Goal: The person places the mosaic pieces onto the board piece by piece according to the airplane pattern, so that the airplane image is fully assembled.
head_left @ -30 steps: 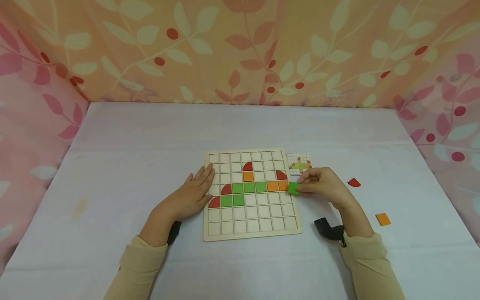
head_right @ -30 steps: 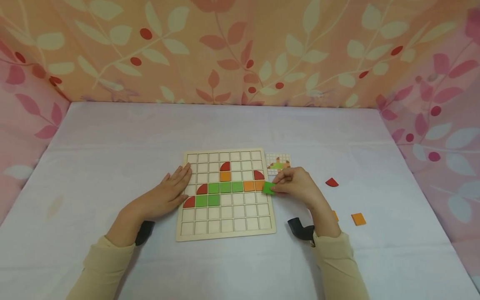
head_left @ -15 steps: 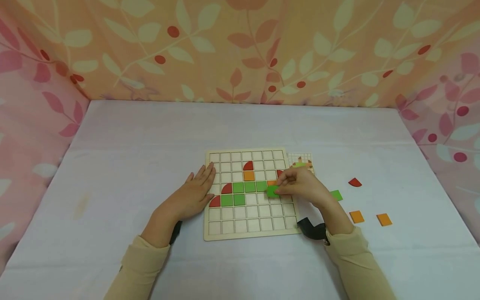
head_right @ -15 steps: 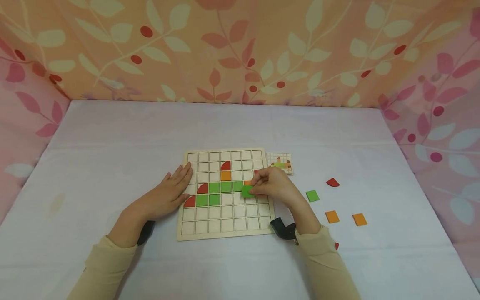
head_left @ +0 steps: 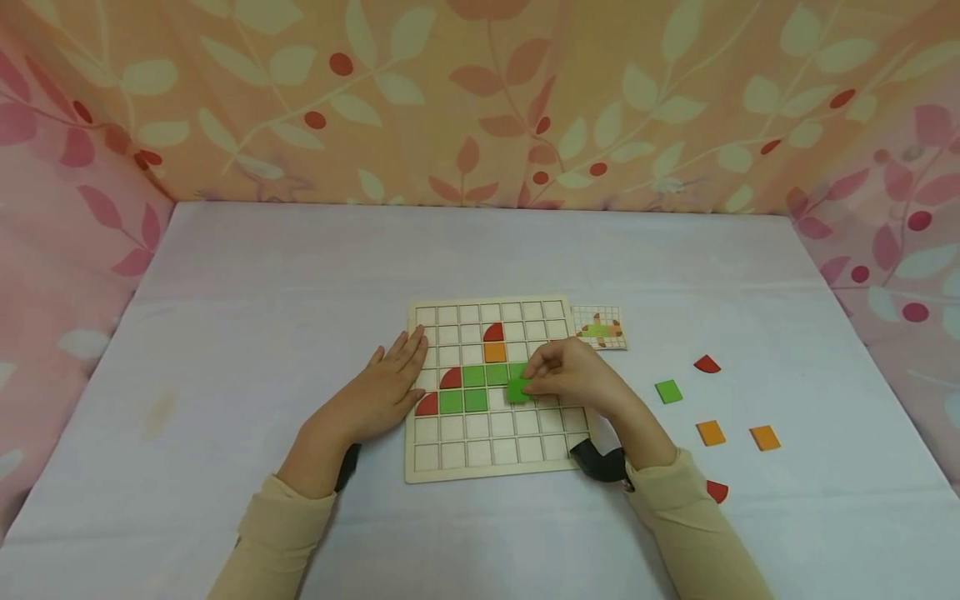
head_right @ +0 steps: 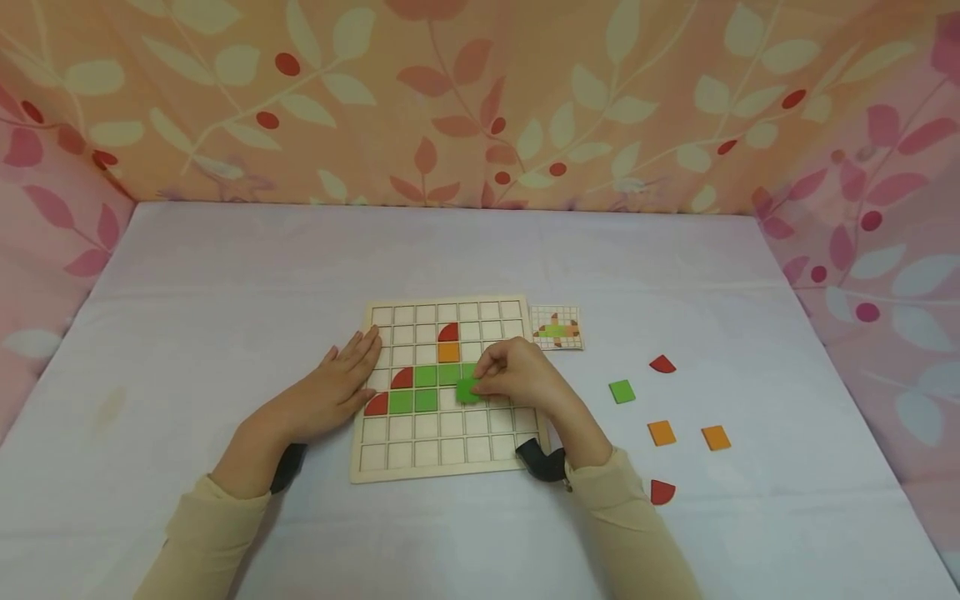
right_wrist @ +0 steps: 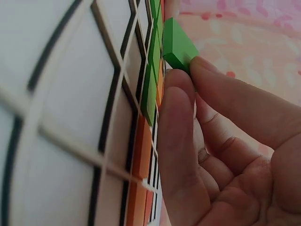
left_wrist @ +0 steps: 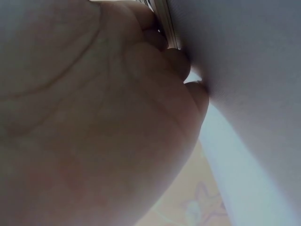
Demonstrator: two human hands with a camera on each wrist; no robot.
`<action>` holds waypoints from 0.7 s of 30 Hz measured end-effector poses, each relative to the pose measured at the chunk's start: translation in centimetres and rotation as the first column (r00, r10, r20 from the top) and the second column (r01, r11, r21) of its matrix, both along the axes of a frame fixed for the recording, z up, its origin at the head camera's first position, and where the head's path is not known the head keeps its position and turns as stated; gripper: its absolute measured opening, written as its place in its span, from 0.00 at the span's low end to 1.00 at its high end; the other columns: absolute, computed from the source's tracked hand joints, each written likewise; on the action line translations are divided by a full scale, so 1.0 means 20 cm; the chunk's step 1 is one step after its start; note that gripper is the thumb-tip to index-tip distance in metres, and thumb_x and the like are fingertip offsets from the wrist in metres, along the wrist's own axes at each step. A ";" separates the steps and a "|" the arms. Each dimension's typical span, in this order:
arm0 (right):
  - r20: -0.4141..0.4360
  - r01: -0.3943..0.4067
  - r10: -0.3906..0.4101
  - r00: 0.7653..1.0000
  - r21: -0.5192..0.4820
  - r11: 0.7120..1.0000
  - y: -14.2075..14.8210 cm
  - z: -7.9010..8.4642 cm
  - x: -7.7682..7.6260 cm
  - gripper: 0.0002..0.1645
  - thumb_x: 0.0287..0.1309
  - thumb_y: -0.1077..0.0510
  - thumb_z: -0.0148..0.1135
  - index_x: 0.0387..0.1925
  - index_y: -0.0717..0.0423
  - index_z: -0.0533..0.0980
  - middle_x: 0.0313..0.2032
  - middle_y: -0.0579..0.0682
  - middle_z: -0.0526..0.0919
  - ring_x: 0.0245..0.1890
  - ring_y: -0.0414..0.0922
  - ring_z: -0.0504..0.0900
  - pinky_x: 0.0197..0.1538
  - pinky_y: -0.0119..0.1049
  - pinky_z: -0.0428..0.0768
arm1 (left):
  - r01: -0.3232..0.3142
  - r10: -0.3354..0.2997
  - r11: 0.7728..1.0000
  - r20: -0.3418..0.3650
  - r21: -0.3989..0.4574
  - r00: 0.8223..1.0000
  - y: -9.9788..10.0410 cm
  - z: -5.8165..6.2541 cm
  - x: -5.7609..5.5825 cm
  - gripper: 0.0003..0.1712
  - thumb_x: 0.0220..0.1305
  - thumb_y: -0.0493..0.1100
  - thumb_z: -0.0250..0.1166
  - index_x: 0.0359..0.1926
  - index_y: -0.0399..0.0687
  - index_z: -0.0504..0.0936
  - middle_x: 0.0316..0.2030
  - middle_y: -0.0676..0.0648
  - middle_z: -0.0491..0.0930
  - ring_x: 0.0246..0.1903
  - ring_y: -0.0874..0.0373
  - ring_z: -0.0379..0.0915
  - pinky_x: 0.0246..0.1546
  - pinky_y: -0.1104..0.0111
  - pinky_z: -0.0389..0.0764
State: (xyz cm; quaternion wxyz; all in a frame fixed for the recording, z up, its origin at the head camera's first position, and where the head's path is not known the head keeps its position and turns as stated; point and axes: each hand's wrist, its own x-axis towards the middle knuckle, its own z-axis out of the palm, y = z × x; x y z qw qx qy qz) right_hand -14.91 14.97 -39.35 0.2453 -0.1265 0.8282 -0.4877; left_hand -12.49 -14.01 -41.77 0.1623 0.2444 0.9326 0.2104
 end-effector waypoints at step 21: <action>0.042 0.010 -0.011 0.999 0.028 1.000 -0.11 -0.03 0.01 0.04 0.48 0.68 0.69 0.28 0.66 0.81 0.21 0.51 0.82 0.20 0.42 0.80 0.28 0.36 0.82 | 0.004 -0.004 1.000 -0.006 0.002 1.000 0.00 -0.01 0.00 0.39 0.70 0.44 0.51 0.72 0.34 0.43 0.73 0.40 0.36 0.71 0.45 0.30 0.67 0.46 0.40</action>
